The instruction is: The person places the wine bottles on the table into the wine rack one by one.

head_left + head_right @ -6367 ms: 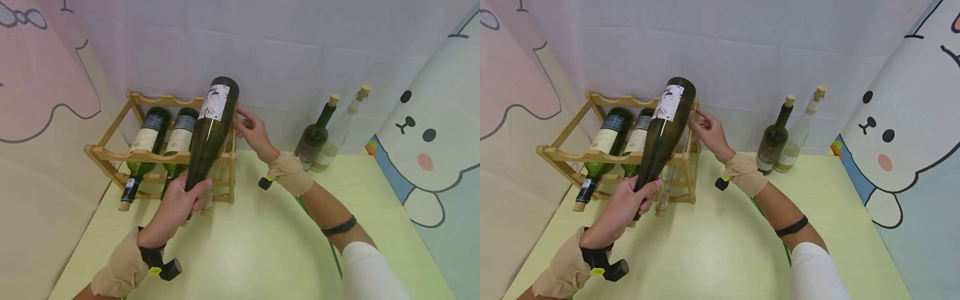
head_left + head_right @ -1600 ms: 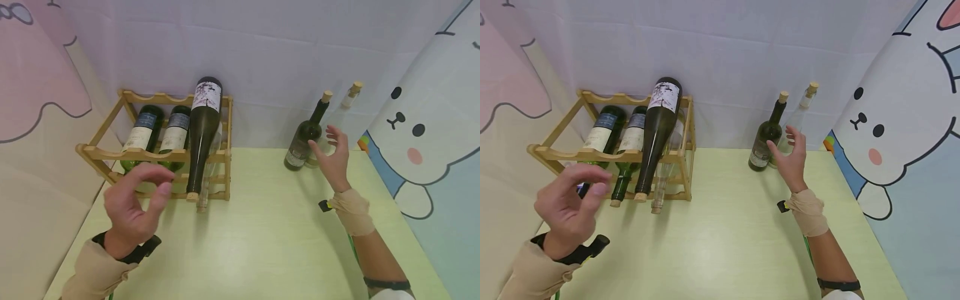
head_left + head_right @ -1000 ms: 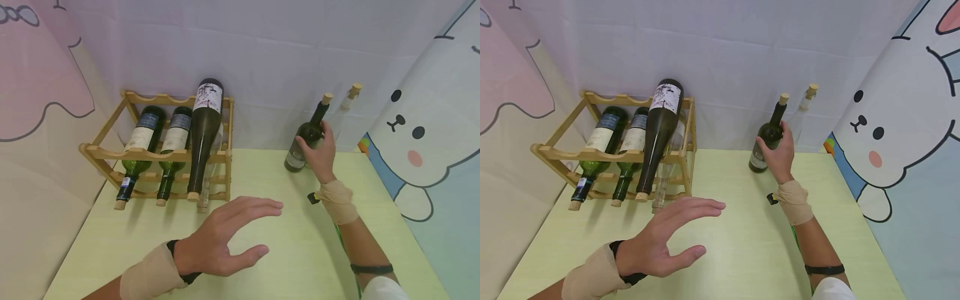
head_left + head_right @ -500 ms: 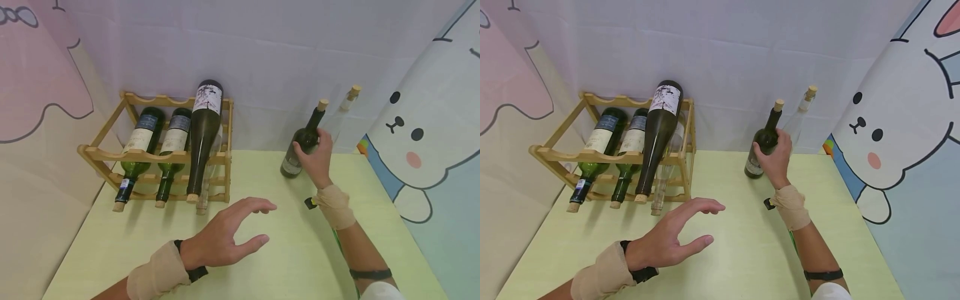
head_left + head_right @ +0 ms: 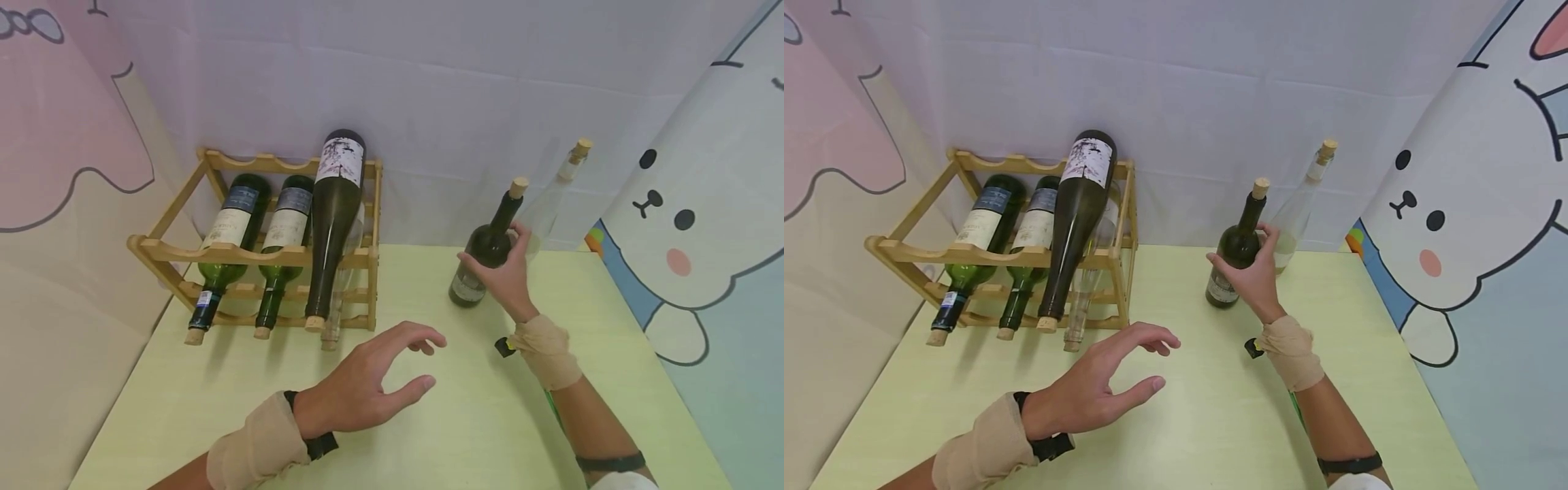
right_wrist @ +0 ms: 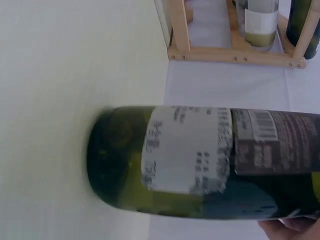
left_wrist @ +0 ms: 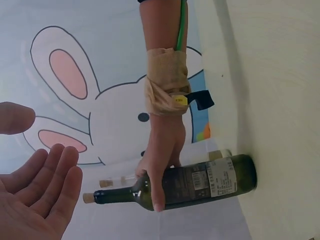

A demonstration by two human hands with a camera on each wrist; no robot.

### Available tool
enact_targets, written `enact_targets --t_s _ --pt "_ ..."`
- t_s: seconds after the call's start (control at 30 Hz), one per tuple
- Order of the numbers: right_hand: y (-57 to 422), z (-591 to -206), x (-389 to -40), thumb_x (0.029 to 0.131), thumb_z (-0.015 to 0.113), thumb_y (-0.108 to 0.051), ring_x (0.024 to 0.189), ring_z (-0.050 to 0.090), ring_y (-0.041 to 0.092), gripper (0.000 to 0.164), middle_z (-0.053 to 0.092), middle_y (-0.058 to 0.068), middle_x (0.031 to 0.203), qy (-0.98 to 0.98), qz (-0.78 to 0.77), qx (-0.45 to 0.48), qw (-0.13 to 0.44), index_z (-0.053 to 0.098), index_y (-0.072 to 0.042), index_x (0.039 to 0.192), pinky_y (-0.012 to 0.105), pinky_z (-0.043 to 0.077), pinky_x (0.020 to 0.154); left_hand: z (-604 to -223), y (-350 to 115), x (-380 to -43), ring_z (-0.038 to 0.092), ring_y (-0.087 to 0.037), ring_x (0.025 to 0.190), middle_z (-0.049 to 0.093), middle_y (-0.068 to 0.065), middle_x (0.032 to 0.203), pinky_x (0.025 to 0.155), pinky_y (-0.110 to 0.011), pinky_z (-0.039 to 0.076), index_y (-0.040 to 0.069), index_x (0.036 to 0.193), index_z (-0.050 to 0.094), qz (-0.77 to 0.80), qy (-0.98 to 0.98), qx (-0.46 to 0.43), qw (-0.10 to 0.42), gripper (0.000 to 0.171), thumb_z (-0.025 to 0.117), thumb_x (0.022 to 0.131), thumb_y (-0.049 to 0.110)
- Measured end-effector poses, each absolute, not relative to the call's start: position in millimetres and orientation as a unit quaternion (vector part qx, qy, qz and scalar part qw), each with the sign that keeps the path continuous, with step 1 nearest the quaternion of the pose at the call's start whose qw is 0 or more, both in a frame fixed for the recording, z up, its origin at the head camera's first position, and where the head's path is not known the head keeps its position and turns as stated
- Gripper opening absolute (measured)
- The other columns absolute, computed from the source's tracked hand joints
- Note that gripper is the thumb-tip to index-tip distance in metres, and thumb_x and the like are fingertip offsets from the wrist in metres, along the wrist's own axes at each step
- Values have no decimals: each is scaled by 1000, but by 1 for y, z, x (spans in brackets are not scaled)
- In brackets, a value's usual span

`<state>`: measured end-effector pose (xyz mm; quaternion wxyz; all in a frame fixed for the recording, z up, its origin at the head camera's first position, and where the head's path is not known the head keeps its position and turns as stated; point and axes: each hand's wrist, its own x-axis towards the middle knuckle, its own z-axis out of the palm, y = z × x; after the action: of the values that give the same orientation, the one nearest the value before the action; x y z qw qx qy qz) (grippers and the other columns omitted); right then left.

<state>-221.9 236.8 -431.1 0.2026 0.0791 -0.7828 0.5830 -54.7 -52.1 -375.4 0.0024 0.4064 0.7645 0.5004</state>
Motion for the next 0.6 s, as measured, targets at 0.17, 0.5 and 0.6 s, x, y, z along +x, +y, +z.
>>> enact_targets --t_s 0.17,0.5,0.6 --pt "225 -428 -208 78 91 3 114 60 13 95 61 10 126 -765 604 78 208 31 -6 151 37 40 108 -372 -51 -53 59 -7 125 59 14 141 106 -32 51 24 146 55 487 772 409 10 40 67 109 26" --pt "233 -431 -186 77 91 0 107 62 11 85 67 15 122 -799 558 104 200 42 -4 147 31 44 98 -362 -54 -53 62 -11 121 61 10 137 102 -27 52 21 144 56 445 779 441 -5 37 67 108 23" --pt "237 -428 -179 77 92 -6 102 65 14 76 71 14 117 -825 517 121 195 51 -3 141 27 48 93 -356 -55 -54 61 -8 123 62 9 138 102 -25 51 20 143 58 411 783 465 -32 36 66 108 24"
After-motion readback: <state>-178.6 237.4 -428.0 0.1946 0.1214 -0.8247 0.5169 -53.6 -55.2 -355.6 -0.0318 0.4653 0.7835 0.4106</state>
